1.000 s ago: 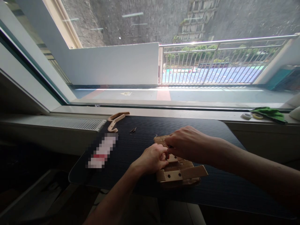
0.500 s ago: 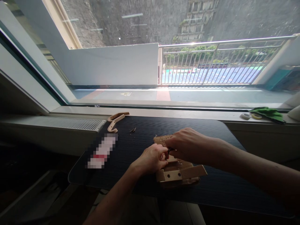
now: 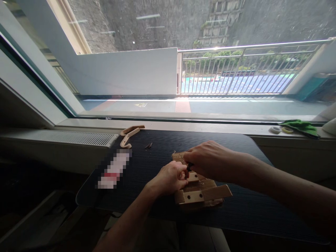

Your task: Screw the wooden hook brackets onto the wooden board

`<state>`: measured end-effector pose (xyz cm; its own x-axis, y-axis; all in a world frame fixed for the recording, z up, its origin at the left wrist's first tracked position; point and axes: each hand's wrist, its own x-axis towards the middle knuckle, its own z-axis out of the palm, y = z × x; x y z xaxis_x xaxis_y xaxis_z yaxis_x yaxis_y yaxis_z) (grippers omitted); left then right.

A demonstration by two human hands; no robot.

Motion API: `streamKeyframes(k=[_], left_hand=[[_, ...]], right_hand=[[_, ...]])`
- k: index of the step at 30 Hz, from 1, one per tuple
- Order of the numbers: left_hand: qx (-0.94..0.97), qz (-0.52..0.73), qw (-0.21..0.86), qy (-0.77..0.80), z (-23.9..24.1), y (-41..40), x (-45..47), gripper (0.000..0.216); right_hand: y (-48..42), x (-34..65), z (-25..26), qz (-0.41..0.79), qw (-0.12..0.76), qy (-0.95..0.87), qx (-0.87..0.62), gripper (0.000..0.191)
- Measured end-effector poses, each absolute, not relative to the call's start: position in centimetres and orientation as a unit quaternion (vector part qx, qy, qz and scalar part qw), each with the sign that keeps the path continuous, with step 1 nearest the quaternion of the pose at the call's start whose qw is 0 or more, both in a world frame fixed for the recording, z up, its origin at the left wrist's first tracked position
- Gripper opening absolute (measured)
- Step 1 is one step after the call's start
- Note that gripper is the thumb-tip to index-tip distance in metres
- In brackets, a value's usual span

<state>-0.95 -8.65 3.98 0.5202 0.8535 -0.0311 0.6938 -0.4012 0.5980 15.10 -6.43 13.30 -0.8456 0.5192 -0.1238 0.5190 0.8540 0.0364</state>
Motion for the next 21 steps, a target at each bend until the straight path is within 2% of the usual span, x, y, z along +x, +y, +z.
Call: streamKeyframes(k=[7,13,16,21], left_hand=[[0.827,0.141,0.279,0.467,4.4,-8.7,-0.9,0.008],[0.828,0.136,0.267,0.475,4.2,-8.7,-0.9,0.013],[0.828,0.134,0.264,0.476,4.1,-8.7,-0.9,0.012],[0.828,0.130,0.270,0.474,4.3,-8.7,-0.9,0.009]], right_hand=[[-6.7,15.4,13.7,0.015,0.060,0.959,0.277,0.004],[-7.0,15.0,14.6,-0.017,0.074,0.961,0.264,0.018],[-7.1,14.8,14.4,-0.029,0.098,0.955,0.278,0.015],[-7.0,14.9,14.0,-0.008,0.080,0.956,0.283,0.009]])
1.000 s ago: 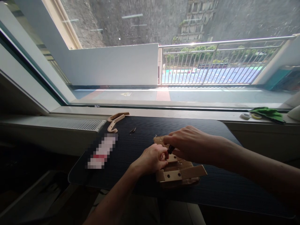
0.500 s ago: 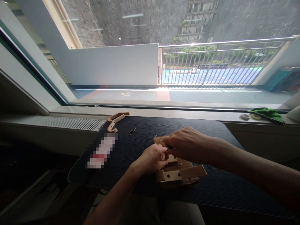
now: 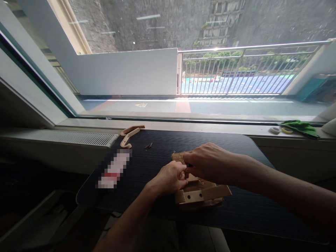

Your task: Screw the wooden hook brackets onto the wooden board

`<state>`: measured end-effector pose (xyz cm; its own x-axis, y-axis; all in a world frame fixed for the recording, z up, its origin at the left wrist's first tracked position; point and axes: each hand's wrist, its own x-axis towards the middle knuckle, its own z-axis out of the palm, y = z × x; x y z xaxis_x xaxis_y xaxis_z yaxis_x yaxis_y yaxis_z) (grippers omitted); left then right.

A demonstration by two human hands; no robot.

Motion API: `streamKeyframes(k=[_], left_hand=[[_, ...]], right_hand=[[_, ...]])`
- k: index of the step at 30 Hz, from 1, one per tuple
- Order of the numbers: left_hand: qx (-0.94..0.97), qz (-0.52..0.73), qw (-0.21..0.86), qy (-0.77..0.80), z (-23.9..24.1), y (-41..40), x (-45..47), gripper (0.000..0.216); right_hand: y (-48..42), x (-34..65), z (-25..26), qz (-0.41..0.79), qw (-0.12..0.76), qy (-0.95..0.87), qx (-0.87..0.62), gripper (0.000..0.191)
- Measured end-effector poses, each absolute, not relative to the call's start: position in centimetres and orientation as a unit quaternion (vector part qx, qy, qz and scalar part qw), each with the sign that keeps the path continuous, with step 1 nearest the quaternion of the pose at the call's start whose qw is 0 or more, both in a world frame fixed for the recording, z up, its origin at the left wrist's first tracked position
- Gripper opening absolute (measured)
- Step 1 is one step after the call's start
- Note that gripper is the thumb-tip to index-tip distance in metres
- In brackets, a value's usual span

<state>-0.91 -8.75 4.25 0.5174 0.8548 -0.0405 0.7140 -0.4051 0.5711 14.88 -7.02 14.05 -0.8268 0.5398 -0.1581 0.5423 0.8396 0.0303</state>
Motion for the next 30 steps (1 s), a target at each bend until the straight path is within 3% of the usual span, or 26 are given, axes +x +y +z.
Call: streamKeyframes(k=[16,30], left_hand=[[0.823,0.129,0.267,0.484,4.1,-8.7,-1.0,0.011],[0.832,0.141,0.270,0.464,4.1,-8.7,-1.0,0.007]], right_hand=[[-7.2,14.2,14.3,-0.025,0.080,0.952,0.293,0.017],[-6.5,14.6,13.5,-0.016,0.069,0.958,0.278,0.010]])
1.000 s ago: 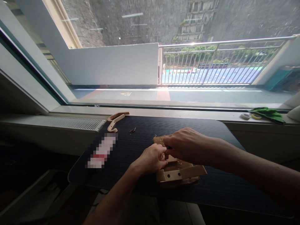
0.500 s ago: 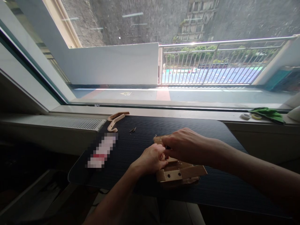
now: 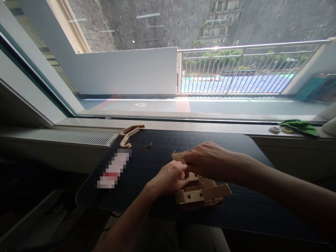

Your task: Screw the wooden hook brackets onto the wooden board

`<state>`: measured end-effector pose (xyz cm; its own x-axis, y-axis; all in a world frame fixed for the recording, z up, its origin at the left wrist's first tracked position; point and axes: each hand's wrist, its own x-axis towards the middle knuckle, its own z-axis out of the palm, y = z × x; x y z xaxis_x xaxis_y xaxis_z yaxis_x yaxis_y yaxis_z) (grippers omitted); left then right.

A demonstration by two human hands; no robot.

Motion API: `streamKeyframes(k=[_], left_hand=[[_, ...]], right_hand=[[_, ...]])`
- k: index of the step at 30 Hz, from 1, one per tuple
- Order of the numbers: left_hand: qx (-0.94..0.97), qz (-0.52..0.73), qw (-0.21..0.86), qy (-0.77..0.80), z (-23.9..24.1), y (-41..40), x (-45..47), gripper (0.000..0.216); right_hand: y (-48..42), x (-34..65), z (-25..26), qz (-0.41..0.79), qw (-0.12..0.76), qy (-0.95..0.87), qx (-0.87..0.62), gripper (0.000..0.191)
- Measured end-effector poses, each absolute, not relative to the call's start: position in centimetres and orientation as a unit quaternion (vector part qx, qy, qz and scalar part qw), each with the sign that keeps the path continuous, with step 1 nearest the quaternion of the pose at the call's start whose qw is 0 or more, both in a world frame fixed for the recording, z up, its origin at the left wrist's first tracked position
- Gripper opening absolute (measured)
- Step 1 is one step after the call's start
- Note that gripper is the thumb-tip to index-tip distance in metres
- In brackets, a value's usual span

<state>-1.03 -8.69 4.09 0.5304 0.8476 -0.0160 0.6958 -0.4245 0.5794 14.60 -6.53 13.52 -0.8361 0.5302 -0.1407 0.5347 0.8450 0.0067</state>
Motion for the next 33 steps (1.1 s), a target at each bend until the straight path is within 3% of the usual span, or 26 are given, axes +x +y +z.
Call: streamKeyframes(k=[10,15,33], left_hand=[[0.819,0.123,0.288,0.481,4.2,-8.8,-1.0,0.010],[0.822,0.121,0.292,0.473,4.1,-8.8,-1.0,0.010],[0.824,0.146,0.281,0.470,3.5,-9.4,-1.4,0.011]], right_hand=[[-7.2,14.7,14.8,-0.022,0.100,0.955,0.278,0.015],[-7.2,14.6,14.4,-0.034,0.072,0.955,0.285,0.008],[-9.4,12.8,14.4,0.008,0.016,0.912,0.410,0.021]])
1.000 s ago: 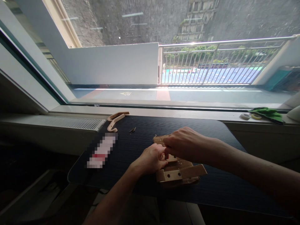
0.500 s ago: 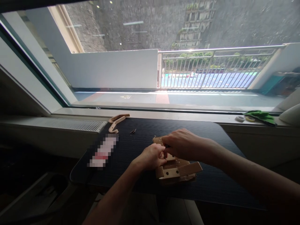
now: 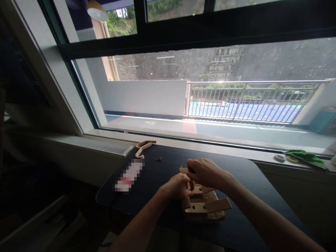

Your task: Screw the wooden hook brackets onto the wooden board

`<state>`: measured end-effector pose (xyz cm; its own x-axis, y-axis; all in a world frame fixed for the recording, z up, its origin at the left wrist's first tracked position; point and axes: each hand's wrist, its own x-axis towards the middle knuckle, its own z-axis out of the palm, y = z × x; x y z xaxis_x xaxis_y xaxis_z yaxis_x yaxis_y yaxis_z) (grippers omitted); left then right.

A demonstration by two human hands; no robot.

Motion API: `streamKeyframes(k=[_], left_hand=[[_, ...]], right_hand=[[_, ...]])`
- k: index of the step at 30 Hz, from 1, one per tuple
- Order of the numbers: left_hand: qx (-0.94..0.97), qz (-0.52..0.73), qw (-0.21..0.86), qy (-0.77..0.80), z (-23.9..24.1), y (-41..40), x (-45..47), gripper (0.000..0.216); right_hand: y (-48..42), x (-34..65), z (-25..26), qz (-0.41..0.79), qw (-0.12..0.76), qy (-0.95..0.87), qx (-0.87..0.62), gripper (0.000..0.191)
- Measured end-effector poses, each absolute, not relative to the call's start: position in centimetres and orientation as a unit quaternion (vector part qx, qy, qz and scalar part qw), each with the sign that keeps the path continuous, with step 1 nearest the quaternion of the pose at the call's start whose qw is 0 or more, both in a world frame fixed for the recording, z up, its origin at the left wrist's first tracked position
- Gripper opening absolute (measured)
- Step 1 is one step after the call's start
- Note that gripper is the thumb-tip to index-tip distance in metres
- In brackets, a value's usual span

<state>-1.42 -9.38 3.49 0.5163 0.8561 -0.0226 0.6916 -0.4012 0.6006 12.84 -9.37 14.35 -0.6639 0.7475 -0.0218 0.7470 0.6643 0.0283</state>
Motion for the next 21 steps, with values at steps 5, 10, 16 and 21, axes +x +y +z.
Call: streamKeyframes(k=[5,10,16,21], left_hand=[[0.812,0.138,0.292,0.486,3.9,-9.4,-1.4,0.017],[0.799,0.137,0.291,0.508,4.6,-9.6,-1.4,0.013],[0.812,0.151,0.287,0.486,4.6,-9.3,-1.5,0.015],[0.814,0.151,0.281,0.485,4.1,-8.9,-1.6,0.014]], right_hand=[[-9.4,14.3,15.0,-0.065,0.024,0.927,0.369,0.015],[-9.0,14.7,14.4,-0.090,0.038,0.931,0.352,0.019],[-8.3,15.1,13.3,-0.071,0.010,0.918,0.389,0.023],[-8.2,15.6,13.9,-0.087,-0.012,0.923,0.376,0.009]])
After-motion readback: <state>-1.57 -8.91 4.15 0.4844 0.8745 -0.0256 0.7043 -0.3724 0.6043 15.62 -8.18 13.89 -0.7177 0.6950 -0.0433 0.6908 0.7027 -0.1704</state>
